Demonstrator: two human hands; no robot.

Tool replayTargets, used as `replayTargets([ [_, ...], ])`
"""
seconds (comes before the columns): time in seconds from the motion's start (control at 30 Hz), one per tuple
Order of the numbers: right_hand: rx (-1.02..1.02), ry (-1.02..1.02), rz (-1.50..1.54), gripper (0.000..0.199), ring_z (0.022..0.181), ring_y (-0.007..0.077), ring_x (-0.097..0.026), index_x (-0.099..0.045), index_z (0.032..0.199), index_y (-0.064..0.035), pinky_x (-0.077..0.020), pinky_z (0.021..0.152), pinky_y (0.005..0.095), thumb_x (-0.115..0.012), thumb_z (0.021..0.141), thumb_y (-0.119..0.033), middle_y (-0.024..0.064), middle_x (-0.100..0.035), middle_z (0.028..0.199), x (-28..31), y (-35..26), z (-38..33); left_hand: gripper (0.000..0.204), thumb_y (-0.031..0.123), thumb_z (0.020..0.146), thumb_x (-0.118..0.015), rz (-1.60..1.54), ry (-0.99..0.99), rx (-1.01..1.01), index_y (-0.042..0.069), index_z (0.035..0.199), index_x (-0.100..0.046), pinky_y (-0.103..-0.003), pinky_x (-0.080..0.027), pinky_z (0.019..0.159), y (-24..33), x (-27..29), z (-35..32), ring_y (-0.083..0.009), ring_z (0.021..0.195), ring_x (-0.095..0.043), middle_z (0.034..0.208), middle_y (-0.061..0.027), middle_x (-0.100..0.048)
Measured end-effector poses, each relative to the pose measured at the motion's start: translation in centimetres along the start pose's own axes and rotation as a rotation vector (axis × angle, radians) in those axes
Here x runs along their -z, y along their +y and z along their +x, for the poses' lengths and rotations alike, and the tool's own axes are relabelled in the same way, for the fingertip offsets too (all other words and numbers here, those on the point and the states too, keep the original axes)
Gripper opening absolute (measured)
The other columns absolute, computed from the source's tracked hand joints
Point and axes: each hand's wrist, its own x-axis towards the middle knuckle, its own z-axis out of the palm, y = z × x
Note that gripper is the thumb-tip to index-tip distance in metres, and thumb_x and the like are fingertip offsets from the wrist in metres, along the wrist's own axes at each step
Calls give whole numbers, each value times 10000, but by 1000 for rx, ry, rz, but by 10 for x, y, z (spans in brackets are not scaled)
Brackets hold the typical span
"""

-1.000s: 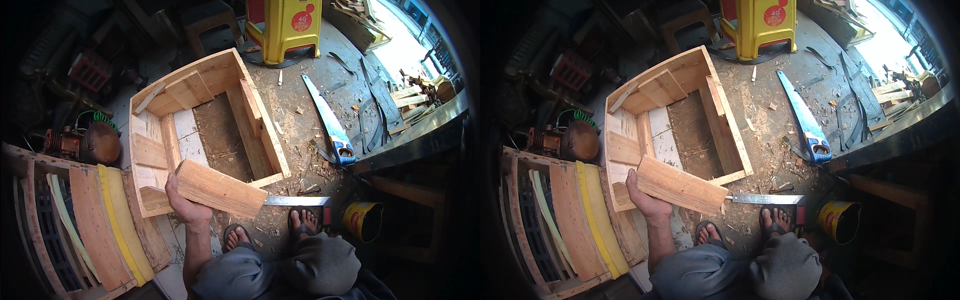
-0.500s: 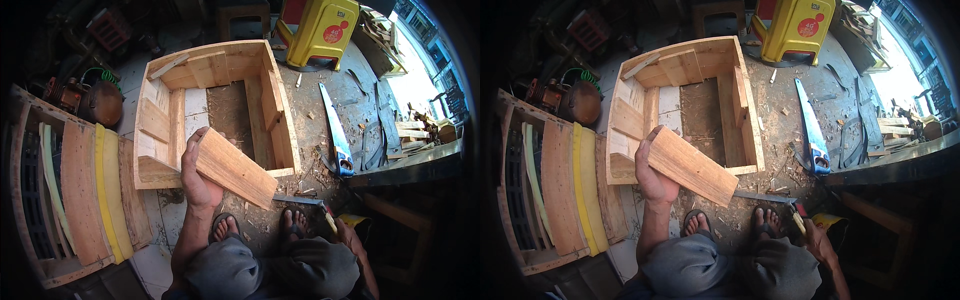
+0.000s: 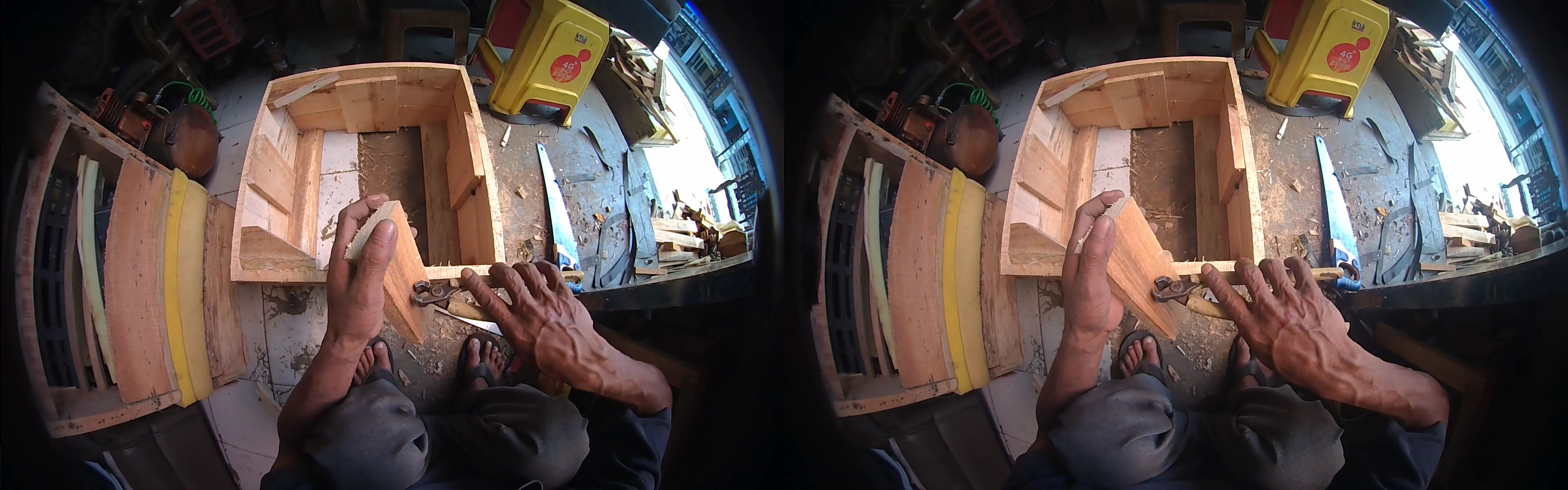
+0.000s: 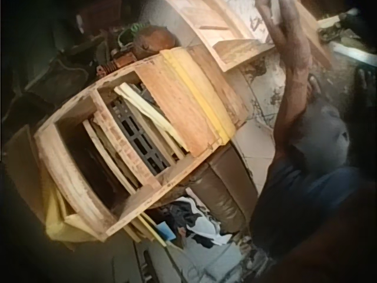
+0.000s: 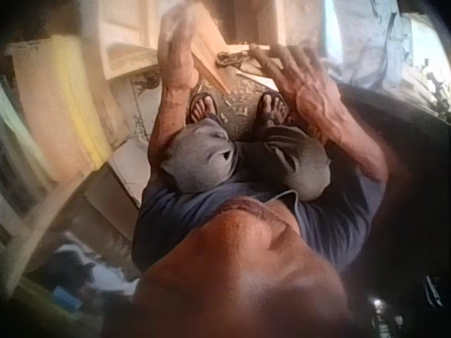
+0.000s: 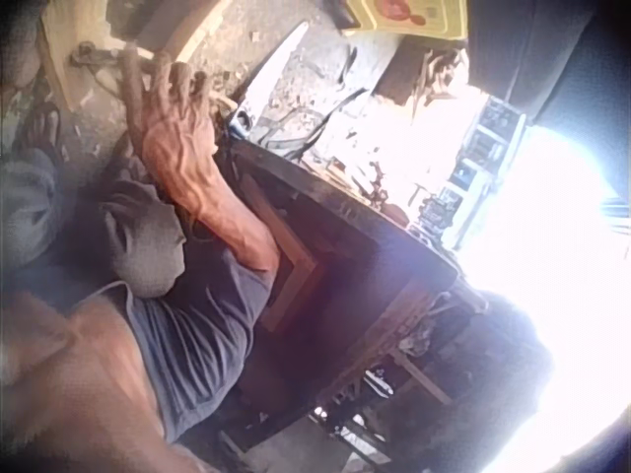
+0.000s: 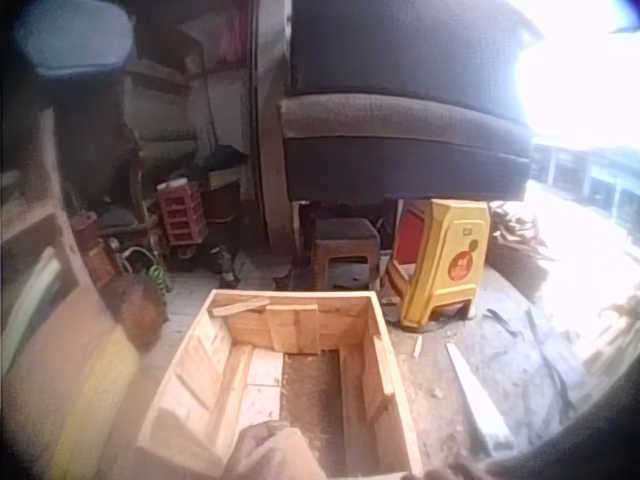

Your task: The person assembles a wooden box by hammering nails into pre-drilled holes, fitting wooden slats into place, and securing the structure. They use a hammer and a metal square to align and fasten the pieces.

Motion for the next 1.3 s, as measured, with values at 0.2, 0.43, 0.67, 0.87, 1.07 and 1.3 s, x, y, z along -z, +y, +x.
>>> replayTargets([
  [0.2,-6,7,-139,815,1191,376,-538,-307,1583,-58,-410,1057,568,-671,869,-203,244,-520,1348,-7,-5,3,418,297,1054,-548,62,6,-38,17,1358,-486,-313,-516,934,-1,2,-1,-156,1060,-609,1181,-104,-595],
  [0.43,7,-45,-185,760,1157,371,-587,-316,1572,-50,-518,933,530,-635,893,-171,225,-550,1270,1,-7,7,452,267,1027,-642,25,-16,-32,7,1357,-476,-256,-474,918,10,-6,-6,-100,1070,-527,1242,-72,-519],
  [0.67,-190,154,101,271,724,341,-706,-556,1125,-66,-561,576,451,-652,872,-68,114,-624,868,-19,9,-1,774,498,932,-711,13,-220,-63,3,1450,-416,-310,-465,982,25,-3,-4,-155,1106,-552,1276,-104,-531],
  [0.87,-144,6,531,413,857,450,-696,-505,1313,-24,-581,724,494,-619,926,-106,244,-678,971,-6,11,2,606,387,949,-551,96,20,-258,-2,1401,-441,-359,-501,957,18,14,9,-206,1066,-606,1141,-147,-606],
  [1.07,-257,-341,848,505,841,448,-707,-441,1430,-25,-539,765,528,-587,1008,-261,270,-694,802,8,10,8,756,454,864,-635,131,-76,-434,-27,1402,-409,-413,-487,989,15,7,8,-252,1134,-581,1219,-187,-556],
  [1.3,-290,-400,905,520,798,404,-719,-388,1455,-43,-531,733,496,-569,1024,-271,249,-683,785,13,13,23,795,467,827,-700,127,-240,-378,-25,1385,-420,-432,-468,1008,10,2,4,-283,1153,-571,1235,-194,-546],
])
